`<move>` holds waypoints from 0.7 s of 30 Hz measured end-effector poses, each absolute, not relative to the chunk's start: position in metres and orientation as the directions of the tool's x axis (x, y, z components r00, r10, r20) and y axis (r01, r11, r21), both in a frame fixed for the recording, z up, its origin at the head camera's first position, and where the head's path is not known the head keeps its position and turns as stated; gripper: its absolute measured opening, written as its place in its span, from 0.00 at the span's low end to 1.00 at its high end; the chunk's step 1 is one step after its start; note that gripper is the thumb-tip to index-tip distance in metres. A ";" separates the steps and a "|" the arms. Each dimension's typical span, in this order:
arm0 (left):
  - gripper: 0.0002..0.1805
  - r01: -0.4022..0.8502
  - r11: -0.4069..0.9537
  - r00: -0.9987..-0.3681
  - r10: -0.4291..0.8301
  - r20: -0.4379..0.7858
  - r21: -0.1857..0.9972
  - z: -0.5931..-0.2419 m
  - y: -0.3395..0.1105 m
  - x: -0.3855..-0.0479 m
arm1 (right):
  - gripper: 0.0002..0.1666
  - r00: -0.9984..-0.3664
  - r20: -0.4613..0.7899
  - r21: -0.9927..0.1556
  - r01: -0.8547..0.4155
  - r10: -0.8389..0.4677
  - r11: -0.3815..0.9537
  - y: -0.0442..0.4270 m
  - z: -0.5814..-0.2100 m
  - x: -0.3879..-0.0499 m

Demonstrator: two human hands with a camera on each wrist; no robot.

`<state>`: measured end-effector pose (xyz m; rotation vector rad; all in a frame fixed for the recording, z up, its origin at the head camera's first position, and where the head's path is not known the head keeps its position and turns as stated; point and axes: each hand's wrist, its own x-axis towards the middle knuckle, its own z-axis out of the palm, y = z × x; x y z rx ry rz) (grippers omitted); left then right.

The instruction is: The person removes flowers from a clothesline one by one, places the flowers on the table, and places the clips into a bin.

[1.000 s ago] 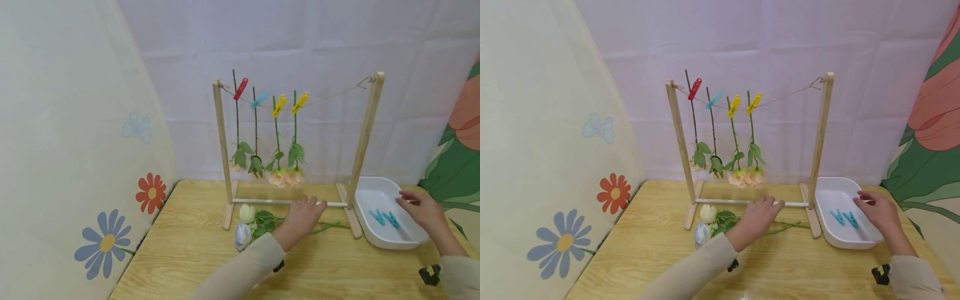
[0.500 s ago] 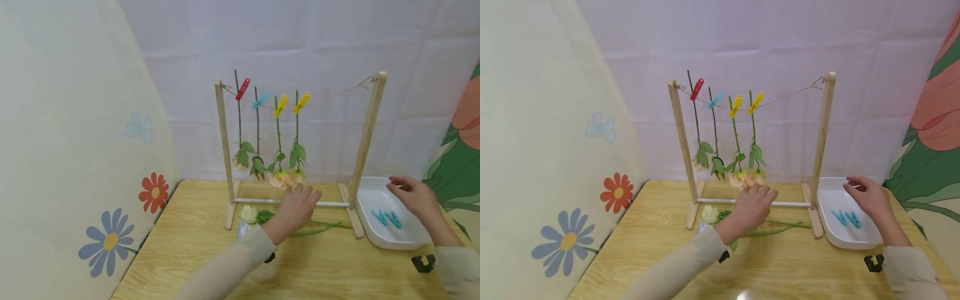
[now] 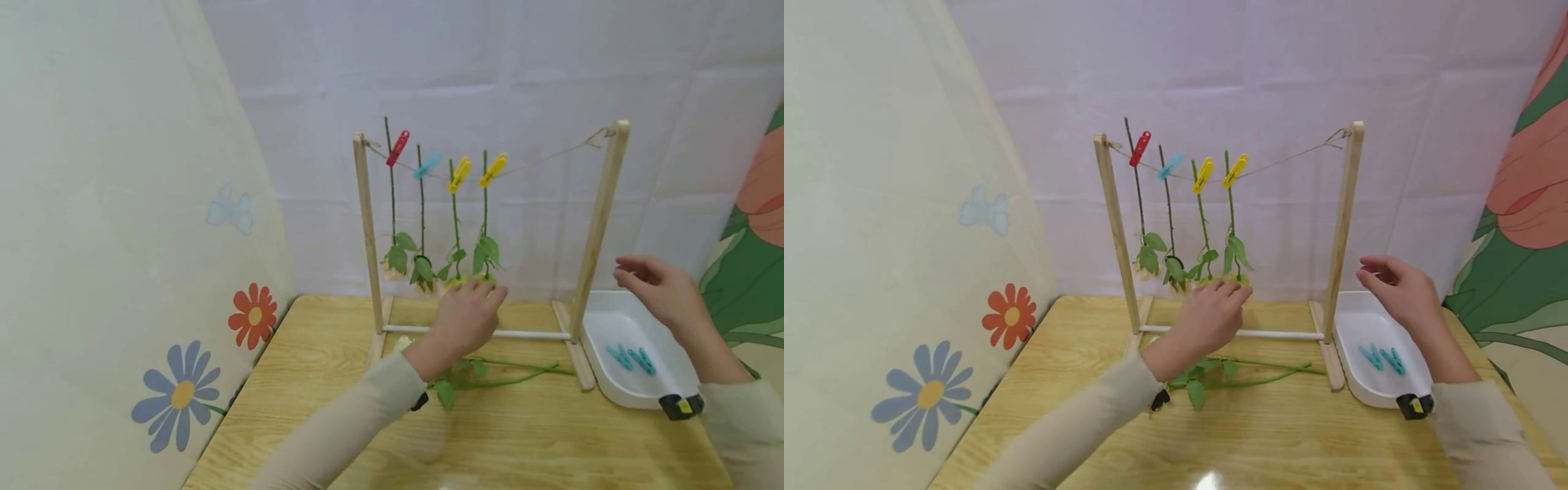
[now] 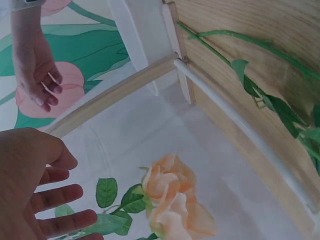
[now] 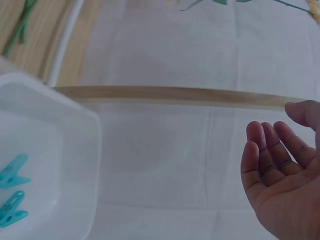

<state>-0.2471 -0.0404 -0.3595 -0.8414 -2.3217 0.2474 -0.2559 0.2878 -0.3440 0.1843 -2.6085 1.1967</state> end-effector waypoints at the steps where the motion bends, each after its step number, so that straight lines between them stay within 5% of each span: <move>1: 0.17 0.523 0.777 -0.585 0.626 0.516 -0.350 -0.358 -0.042 -0.248 | 0.33 -0.954 0.300 -0.736 -0.233 -0.003 0.635 0.286 -0.341 -0.256; 21: 0.21 0.619 0.776 -0.655 0.426 0.624 0.119 -0.317 -0.067 -0.281 | 0.30 -0.928 0.372 -0.813 -0.331 -0.011 0.480 0.245 -0.288 -0.269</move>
